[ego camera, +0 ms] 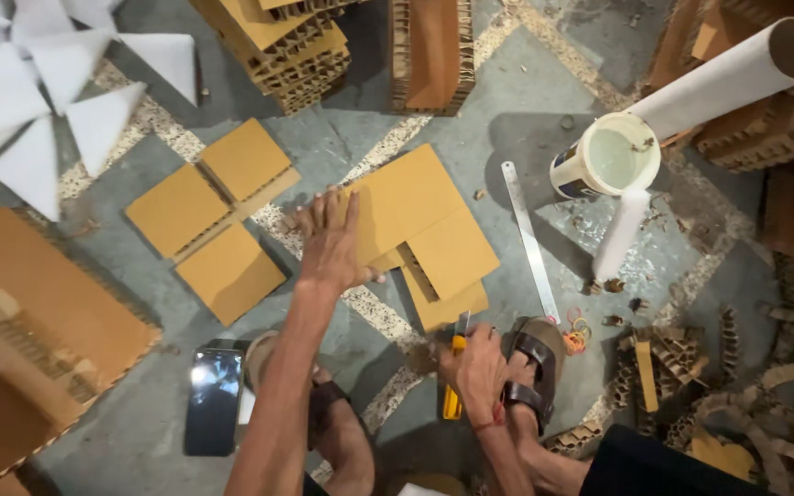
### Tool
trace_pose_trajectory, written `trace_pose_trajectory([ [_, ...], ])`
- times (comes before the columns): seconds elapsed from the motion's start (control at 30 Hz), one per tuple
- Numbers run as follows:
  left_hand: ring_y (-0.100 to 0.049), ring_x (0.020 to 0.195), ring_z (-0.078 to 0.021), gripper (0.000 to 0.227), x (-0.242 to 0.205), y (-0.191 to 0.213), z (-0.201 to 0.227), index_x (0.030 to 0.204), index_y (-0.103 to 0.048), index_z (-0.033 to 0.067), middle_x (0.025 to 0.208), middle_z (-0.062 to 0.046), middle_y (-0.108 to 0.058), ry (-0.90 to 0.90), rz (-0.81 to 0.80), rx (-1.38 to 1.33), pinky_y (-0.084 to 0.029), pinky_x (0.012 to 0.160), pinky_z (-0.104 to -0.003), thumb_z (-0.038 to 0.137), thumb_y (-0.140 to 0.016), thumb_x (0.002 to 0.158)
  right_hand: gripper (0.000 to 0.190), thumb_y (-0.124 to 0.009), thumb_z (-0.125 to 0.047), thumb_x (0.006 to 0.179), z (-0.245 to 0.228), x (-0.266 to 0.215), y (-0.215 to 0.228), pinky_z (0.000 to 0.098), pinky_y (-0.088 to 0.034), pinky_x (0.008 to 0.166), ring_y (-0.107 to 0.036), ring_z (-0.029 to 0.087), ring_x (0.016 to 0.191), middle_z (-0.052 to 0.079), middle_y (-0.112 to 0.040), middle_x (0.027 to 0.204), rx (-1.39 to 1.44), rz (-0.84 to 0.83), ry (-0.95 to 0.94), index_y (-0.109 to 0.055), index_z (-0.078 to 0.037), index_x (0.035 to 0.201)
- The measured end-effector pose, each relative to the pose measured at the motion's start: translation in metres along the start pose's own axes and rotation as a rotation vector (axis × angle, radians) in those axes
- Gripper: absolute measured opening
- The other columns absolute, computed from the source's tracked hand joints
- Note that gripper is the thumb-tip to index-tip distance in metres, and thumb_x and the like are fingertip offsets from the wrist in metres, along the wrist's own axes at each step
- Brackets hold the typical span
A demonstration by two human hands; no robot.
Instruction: The person sits on the floor and uses a yellow utility knife to cut a piece of cardboard into smaller rectangular sections. They repeatedly score the cardboard along straight lines and then snap the pieces apart. The person also uses a white cylindrical object to wipe the surface of the cut cardboard pieces.
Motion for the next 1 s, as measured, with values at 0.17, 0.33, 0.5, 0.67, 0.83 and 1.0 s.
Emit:
trace_pose_trajectory([
  [0.17, -0.014, 0.153, -0.0428, 0.155, 0.012, -0.004, 0.013, 0.162, -0.012, 0.0166, 0.164, -0.026, -0.010, 0.015, -0.009, 0.122, -0.007, 0.122, -0.066, 0.060, -0.100, 0.041, 0.077, -0.084, -0.031, 0.059, 0.048, -0.002, -0.025, 0.0539, -0.053, 0.082, -0.065, 0.049, 0.099, 0.025, -0.064, 0.111, 0.131, 0.025, 0.071, -0.052, -0.006, 0.124],
  [0.33, -0.029, 0.142, -0.0443, 0.146, 0.014, -0.011, 0.009, 0.161, -0.018, 0.0170, 0.156, -0.027, -0.024, -0.105, 0.112, 0.050, -0.015, 0.119, -0.066, 0.048, -0.100, 0.044, 0.056, -0.084, -0.032, 0.069, 0.055, -0.012, -0.021, 0.0564, -0.052, 0.080, -0.066, 0.047, 0.098, 0.020, -0.062, 0.109, -0.030, 0.006, 0.042, -0.058, -0.010, 0.114],
  [0.5, -0.033, 0.141, -0.0426, 0.137, -0.006, -0.019, 0.002, 0.161, -0.025, 0.0136, 0.149, -0.023, -0.030, -0.243, 0.160, 0.076, -0.022, 0.118, -0.067, 0.041, -0.098, 0.048, 0.050, -0.077, -0.020, 0.069, 0.056, -0.010, -0.020, 0.0577, -0.053, 0.077, -0.066, 0.047, 0.095, 0.019, -0.062, 0.109, -0.051, -0.038, 0.031, -0.058, -0.009, 0.115],
  [0.67, -0.035, 0.140, -0.0432, 0.129, -0.011, -0.031, -0.006, 0.159, -0.030, 0.0104, 0.148, -0.023, -0.032, -0.277, 0.192, 0.191, -0.026, 0.117, -0.065, 0.041, -0.095, 0.052, 0.037, -0.070, -0.019, 0.073, 0.073, -0.006, -0.027, 0.0576, -0.052, 0.076, -0.065, 0.048, 0.094, 0.023, -0.064, 0.099, -0.063, 0.203, 0.212, -0.062, -0.005, 0.107],
  [0.83, -0.030, 0.142, -0.0419, 0.148, -0.007, -0.017, 0.002, 0.159, -0.024, 0.0146, 0.153, -0.021, -0.027, -0.193, 0.033, 0.305, -0.014, 0.118, -0.068, 0.059, -0.096, 0.038, 0.029, -0.070, -0.027, 0.070, 0.077, 0.007, -0.025, 0.0534, -0.055, 0.070, -0.069, 0.045, 0.078, 0.025, -0.070, 0.083, -0.168, 0.179, 0.064, -0.072, -0.003, 0.086],
  [1.0, -0.027, 0.141, -0.0449, 0.156, -0.005, -0.009, 0.001, 0.157, -0.023, 0.0225, 0.153, -0.024, -0.024, -0.201, 0.062, 0.265, -0.011, 0.115, -0.069, 0.071, -0.096, 0.028, 0.038, -0.063, -0.036, 0.084, 0.089, 0.031, 0.012, 0.0444, -0.054, 0.064, -0.071, 0.039, 0.067, 0.024, -0.072, 0.072, 0.275, 0.184, -0.137, -0.077, -0.001, 0.087],
])
Point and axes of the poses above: each hand's wrist, its own x-axis towards the middle knuckle, its own y-axis out of the back of the hand, z = x × y, the point moved 2 cm from there along x, towards the middle knuckle
